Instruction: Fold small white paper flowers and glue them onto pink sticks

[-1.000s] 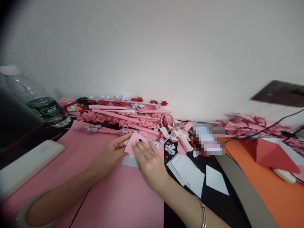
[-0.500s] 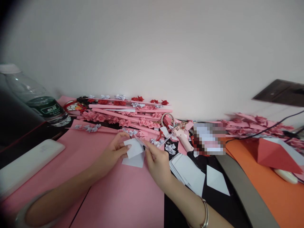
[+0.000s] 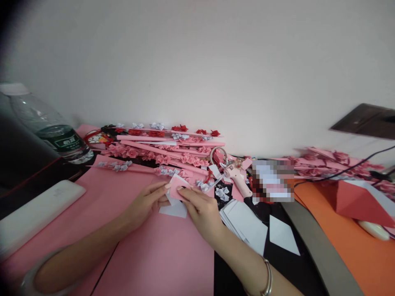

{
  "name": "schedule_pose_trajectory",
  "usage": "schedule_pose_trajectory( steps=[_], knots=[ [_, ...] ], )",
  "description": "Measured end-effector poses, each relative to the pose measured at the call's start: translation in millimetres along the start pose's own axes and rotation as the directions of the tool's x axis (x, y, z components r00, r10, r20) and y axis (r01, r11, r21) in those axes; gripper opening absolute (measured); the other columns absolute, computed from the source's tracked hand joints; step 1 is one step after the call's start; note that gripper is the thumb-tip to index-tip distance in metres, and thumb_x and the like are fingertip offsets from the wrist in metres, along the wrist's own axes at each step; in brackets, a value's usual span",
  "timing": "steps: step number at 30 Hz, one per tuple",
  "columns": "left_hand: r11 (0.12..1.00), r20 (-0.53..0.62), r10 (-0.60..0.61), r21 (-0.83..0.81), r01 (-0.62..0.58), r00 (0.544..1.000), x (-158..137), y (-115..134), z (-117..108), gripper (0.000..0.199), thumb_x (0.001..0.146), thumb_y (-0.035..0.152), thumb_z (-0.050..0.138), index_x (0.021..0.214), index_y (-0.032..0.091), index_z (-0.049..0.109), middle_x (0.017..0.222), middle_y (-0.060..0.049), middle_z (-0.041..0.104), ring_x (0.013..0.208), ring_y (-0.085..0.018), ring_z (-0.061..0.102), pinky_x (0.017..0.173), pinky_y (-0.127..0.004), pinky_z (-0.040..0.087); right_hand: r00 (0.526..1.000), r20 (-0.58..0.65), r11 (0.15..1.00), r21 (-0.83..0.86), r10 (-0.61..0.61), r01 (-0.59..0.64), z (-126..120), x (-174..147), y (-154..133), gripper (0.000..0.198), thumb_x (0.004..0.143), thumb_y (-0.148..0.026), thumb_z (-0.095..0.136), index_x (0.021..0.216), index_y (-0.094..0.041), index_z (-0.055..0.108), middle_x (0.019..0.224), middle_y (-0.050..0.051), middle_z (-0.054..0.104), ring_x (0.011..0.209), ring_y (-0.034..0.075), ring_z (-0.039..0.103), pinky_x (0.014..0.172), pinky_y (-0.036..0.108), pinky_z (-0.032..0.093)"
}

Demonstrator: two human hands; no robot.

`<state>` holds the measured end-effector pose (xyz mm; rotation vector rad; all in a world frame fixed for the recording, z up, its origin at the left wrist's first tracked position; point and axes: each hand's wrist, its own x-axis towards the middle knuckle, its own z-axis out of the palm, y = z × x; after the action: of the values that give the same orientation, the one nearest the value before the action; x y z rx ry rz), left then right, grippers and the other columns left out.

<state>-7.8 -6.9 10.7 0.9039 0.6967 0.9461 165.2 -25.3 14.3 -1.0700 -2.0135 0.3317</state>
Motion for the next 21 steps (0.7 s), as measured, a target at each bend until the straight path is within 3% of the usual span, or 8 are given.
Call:
schedule_pose_trajectory(
  steps=[5, 8, 11, 14, 17, 21],
  knots=[
    [0.997, -0.020, 0.003, 0.082, -0.001, 1.000, 1.4, -0.3, -1.3, 0.024, 0.080, 0.034, 0.051, 0.092, 0.016, 0.061, 0.086, -0.006, 0.065, 0.077, -0.018, 0.061, 0.072, -0.031, 0.046, 0.999, 0.037, 1.000, 0.006, 0.027, -0.027, -1.9, 0.3, -1.0, 0.031, 0.086, -0.014, 0.043, 0.109, -0.021, 0.062, 0.105, 0.004, 0.067, 0.099, 0.018, 0.061, 0.089, 0.032, 0.049],
    [0.947, -0.073, 0.051, 0.320, -0.025, 0.996, 0.6, 2.5, -2.4, 0.023, 0.080, 0.035, 0.048, 0.077, 0.015, 0.060, 0.069, -0.001, 0.060, 0.063, -0.014, 0.055, 0.062, -0.025, 0.043, 0.997, 0.023, 0.997, -0.010, 0.078, -0.078, -2.9, -1.3, 0.6, 0.032, 0.086, -0.015, 0.041, 0.111, -0.022, 0.061, 0.102, 0.004, 0.068, 0.091, 0.018, 0.065, 0.081, 0.031, 0.053],
    [0.776, -0.136, 0.157, 0.630, -0.037, 0.978, -2.4, 6.9, -2.8, 0.028, 0.079, 0.031, 0.045, 0.055, 0.016, 0.048, 0.051, 0.004, 0.040, 0.049, -0.010, 0.040, 0.048, -0.021, 0.030, 0.992, -0.056, 0.992, -0.032, 0.117, -0.118, -5.4, -1.7, 2.3, 0.031, 0.086, -0.016, 0.041, 0.109, -0.019, 0.062, 0.091, 0.005, 0.070, 0.078, 0.017, 0.067, 0.071, 0.029, 0.054],
    [0.557, -0.119, 0.258, 0.829, -0.047, 0.959, -5.2, 9.3, -3.2, 0.031, 0.076, 0.025, 0.044, 0.048, 0.017, 0.032, 0.049, 0.005, 0.025, 0.046, -0.008, 0.028, 0.045, -0.022, 0.018, 0.987, -0.108, 0.992, -0.034, 0.121, -0.125, -9.0, -0.1, 2.0, 0.030, 0.087, -0.016, 0.039, 0.106, -0.015, 0.062, 0.081, 0.005, 0.070, 0.069, 0.016, 0.066, 0.064, 0.026, 0.053],
    [0.373, -0.082, 0.293, 0.927, -0.035, 0.953, -6.2, 8.3, -5.2, 0.030, 0.073, 0.023, 0.043, 0.047, 0.018, 0.029, 0.048, 0.005, 0.025, 0.046, -0.009, 0.028, 0.047, -0.023, 0.018, 0.984, -0.126, 0.990, -0.055, 0.125, -0.133, -11.0, 1.7, 1.6, 0.029, 0.087, -0.017, 0.039, 0.105, -0.016, 0.062, 0.074, 0.003, 0.069, 0.057, 0.013, 0.063, 0.056, 0.022, 0.050],
    [0.223, -0.096, 0.290, 0.974, 0.030, 0.952, -7.6, 9.0, -7.7, 0.033, 0.075, 0.031, 0.044, 0.046, 0.018, 0.033, 0.043, 0.003, 0.034, 0.042, -0.010, 0.030, 0.046, -0.025, 0.015, 0.976, -0.194, 0.981, -0.147, 0.094, -0.124, -17.9, 7.2, 4.0, 0.028, 0.086, -0.018, 0.042, 0.104, -0.017, 0.063, 0.071, 0.002, 0.069, 0.051, 0.012, 0.059, 0.048, 0.020, 0.046]
  ],
)
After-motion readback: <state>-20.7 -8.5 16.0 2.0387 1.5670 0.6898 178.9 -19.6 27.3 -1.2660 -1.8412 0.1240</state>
